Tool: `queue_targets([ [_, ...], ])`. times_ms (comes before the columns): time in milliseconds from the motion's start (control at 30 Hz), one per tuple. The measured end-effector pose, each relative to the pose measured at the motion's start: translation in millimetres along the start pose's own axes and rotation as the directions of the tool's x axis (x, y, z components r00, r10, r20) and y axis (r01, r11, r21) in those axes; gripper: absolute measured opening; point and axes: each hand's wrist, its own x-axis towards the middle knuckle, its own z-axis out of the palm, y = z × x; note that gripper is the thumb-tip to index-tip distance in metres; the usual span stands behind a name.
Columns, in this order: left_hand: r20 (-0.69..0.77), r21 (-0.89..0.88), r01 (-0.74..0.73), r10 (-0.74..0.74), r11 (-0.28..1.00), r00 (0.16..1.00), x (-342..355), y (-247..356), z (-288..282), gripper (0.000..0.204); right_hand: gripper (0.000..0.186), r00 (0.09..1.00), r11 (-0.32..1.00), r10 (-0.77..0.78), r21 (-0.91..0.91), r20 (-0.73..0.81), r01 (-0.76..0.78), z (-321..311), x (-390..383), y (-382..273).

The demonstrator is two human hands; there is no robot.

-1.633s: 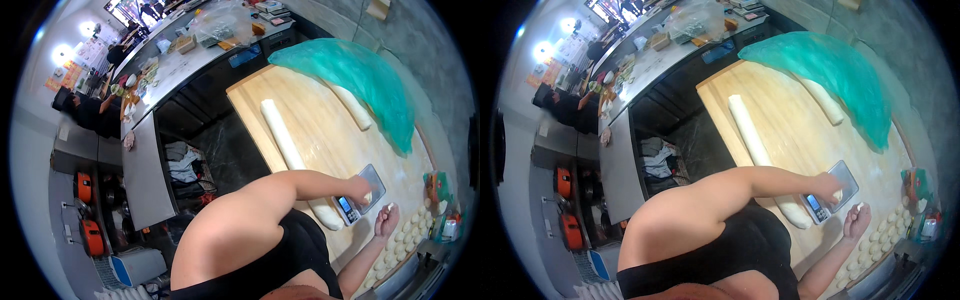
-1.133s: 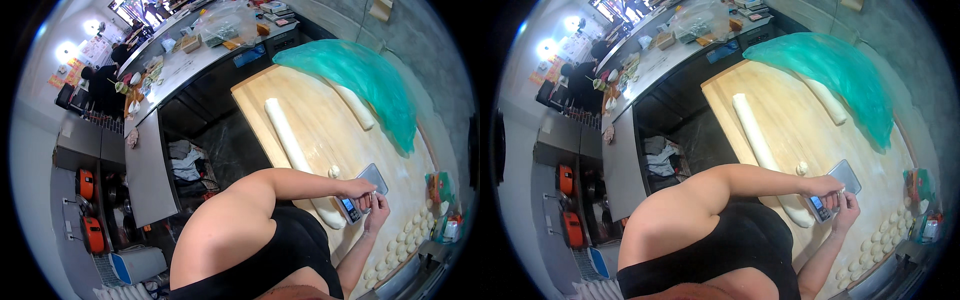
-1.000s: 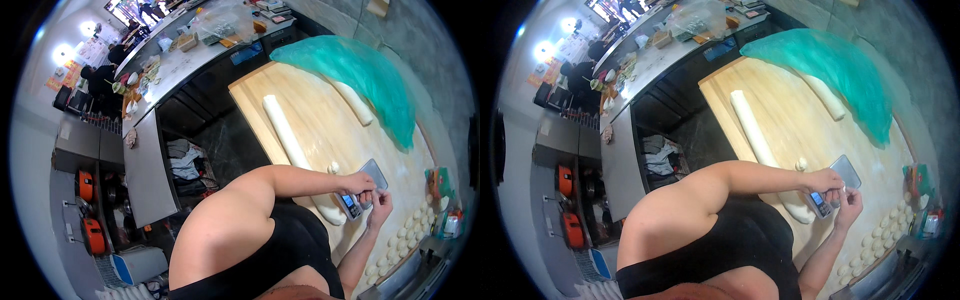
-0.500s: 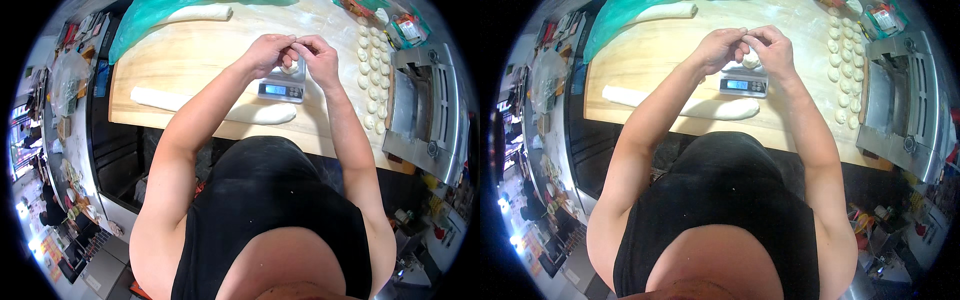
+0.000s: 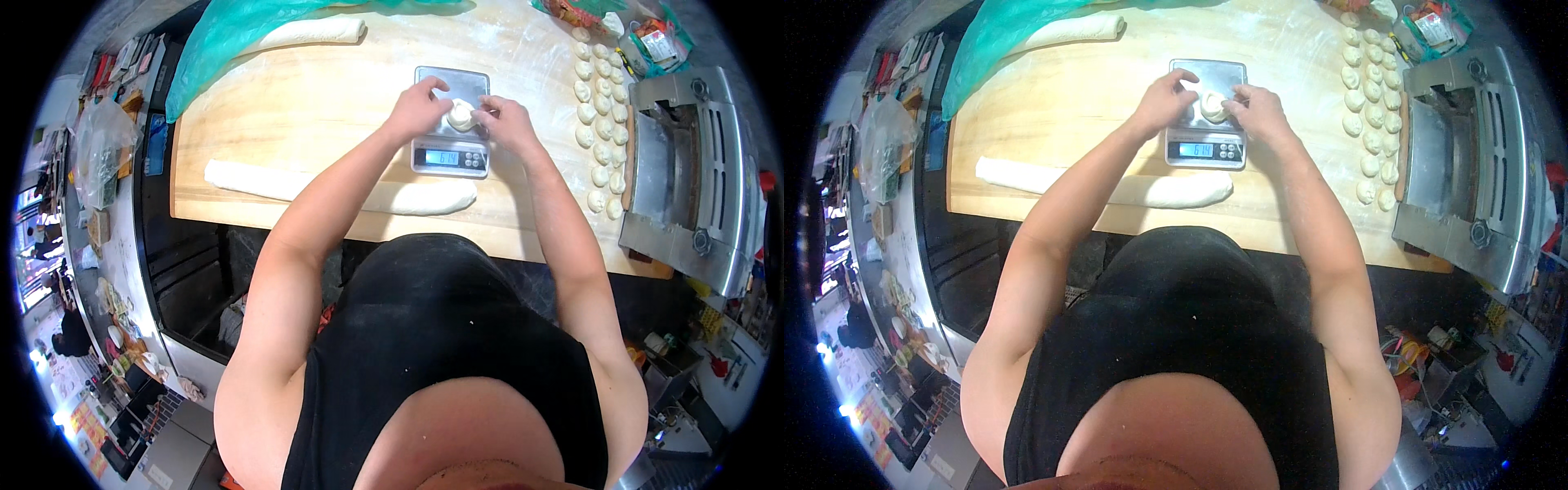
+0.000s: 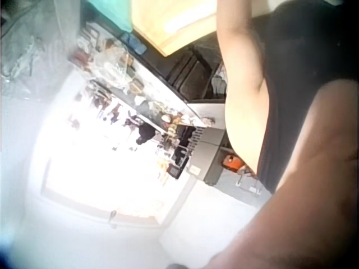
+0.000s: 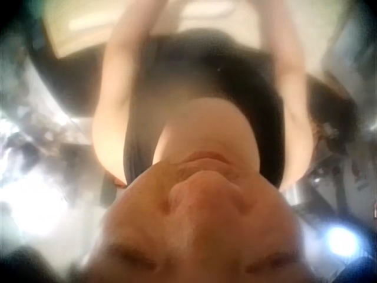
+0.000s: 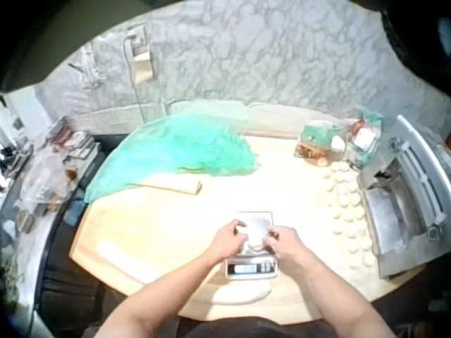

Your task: The person divides portions of dough from a large roll, places each portion on a digital scale to weigh it, adds or removes small pieces of dough until the weight is correct, and then places the measured portions in a row on the wooden work surface.

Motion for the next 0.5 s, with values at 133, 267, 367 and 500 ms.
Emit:
queue_targets([
  [133,0.031,0.451,-0.156,0.159,0.879,0.987,-4.5,-3.6,21.9,0.047,0.032,0.995,0.999,-0.01,0.033,0.095,0.007,2.6,6.0,-2.1],
  [267,0.102,0.593,-0.182,0.151,0.785,0.983,-0.7,-6.7,39.6,0.043,0.023,0.933,0.981,0.005,0.178,0.36,-0.074,-5.6,21.8,0.3],
  [367,0.067,0.585,-0.237,0.245,0.776,0.967,-7.4,-11.3,42.7,0.043,0.022,0.864,0.569,-0.236,0.785,0.444,-0.248,-22.7,14.8,14.1],
  [500,-0.017,0.221,-0.212,0.221,0.952,0.975,-2.1,-23.7,27.6,0.044,0.031,0.989,0.397,-0.086,0.915,0.117,-0.074,-26.8,3.6,-21.2],
])
